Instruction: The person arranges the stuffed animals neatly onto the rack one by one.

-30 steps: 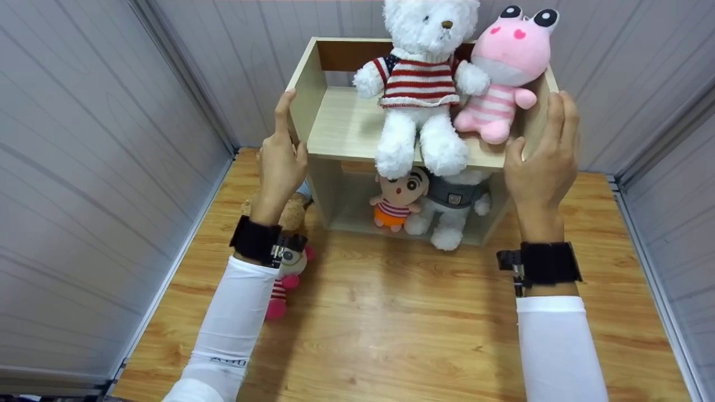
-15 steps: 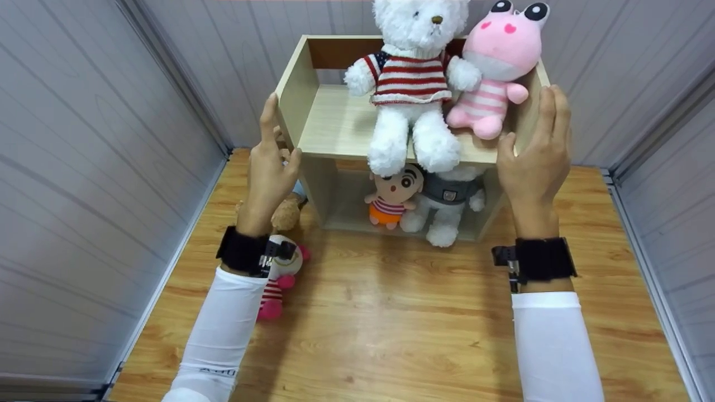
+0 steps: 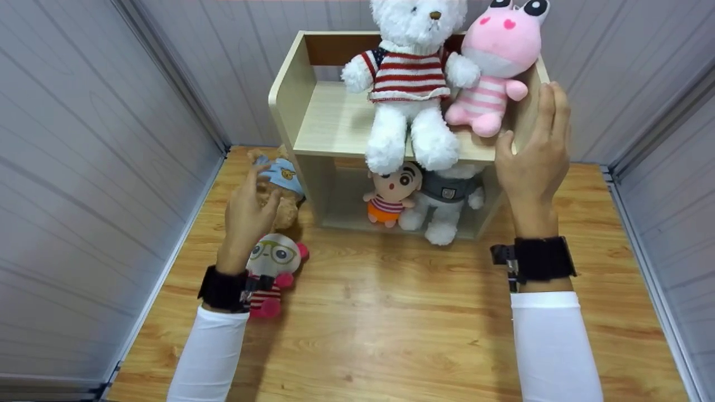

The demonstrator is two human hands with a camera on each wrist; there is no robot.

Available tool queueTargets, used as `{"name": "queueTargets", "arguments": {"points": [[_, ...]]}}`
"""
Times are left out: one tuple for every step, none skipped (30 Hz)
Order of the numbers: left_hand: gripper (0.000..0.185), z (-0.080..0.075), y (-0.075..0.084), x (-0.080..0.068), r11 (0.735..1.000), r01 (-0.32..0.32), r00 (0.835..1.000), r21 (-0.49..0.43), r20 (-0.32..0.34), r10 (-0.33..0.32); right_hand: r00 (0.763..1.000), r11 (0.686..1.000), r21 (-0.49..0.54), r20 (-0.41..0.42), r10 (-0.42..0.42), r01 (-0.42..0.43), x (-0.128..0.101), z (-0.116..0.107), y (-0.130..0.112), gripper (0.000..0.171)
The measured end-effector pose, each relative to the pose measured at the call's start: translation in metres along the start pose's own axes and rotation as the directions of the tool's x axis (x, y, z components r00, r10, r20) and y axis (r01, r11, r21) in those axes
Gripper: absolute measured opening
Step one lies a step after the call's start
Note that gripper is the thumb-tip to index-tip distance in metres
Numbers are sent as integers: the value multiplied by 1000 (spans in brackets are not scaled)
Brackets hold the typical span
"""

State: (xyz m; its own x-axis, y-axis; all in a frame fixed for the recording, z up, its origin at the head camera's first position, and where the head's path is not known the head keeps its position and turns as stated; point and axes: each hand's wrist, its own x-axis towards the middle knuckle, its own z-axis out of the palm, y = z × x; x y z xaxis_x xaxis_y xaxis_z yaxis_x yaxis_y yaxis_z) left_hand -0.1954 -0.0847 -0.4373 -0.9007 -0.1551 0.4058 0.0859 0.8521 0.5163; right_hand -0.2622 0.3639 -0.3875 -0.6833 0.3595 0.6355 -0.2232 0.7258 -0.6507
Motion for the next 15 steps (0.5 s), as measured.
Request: {"name": "queueTargets", "arguments": {"points": [[51, 1, -7, -5, 1000, 21, 1000, 9, 15, -22, 1000, 1000, -2, 2, -1, 1, 0, 0, 0, 71], [47, 3, -14, -10, 999, 42, 999, 18, 29, -43, 1000, 1000, -4, 4, -3, 3, 0, 0, 0, 71], [44, 5, -21, -15, 997, 67, 997, 30, 46, -68, 1000, 1000, -7, 4, -4, 4, 0, 0, 0, 71], [41, 7, -28, -20, 995, 90, 994, 44, 63, -92, 1000, 1000, -11, 5, -4, 4, 0, -1, 0, 71], [39, 9, -35, -24, 992, 111, 990, 58, 77, -116, 1000, 1000, -14, 5, -4, 4, 0, -1, 0, 71], [39, 11, -41, -28, 988, 133, 986, 74, 93, -140, 1000, 1000, -18, 4, -5, 5, 0, -1, 0, 71], [39, 13, -47, -31, 985, 150, 982, 88, 106, -159, 1000, 1000, -21, 3, -3, 3, 0, -1, 0, 71], [40, 15, -53, -34, 981, 165, 977, 102, 118, -177, 1000, 1000, -23, 2, -2, 2, 0, -2, 0, 71], [41, 16, -58, -36, 977, 181, 972, 113, 129, -195, 1000, 1000, -24, 0, -1, 1, 0, -2, 0, 71], [43, 18, -63, -37, 973, 195, 968, 123, 136, -212, 1000, 1000, -24, 1, 2, -2, 0, -2, 0, 71], [44, 19, -68, -38, 969, 209, 965, 131, 136, -226, 1000, 1000, -25, 3, 4, -4, 0, -1, 0, 71], [45, 20, -73, -38, 966, 224, 961, 133, 135, -241, 1000, 1000, -25, 5, 4, -3, 0, -1, 0, 71], [47, 21, -77, -38, 962, 238, 958, 136, 128, -255, 1000, 1000, -25, 9, 5, -5, 0, -1, -1, 72], [49, 22, -81, -37, 957, 256, 955, 137, 120, -273, 1000, 1000, -25, 13, 4, -4, 0, 0, -1, 72], [52, 22, -84, -35, 951, 277, 951, 136, 106, -292, 1000, 1000, -23, 18, 6, -5, 0, 0, -1, 72]]}}
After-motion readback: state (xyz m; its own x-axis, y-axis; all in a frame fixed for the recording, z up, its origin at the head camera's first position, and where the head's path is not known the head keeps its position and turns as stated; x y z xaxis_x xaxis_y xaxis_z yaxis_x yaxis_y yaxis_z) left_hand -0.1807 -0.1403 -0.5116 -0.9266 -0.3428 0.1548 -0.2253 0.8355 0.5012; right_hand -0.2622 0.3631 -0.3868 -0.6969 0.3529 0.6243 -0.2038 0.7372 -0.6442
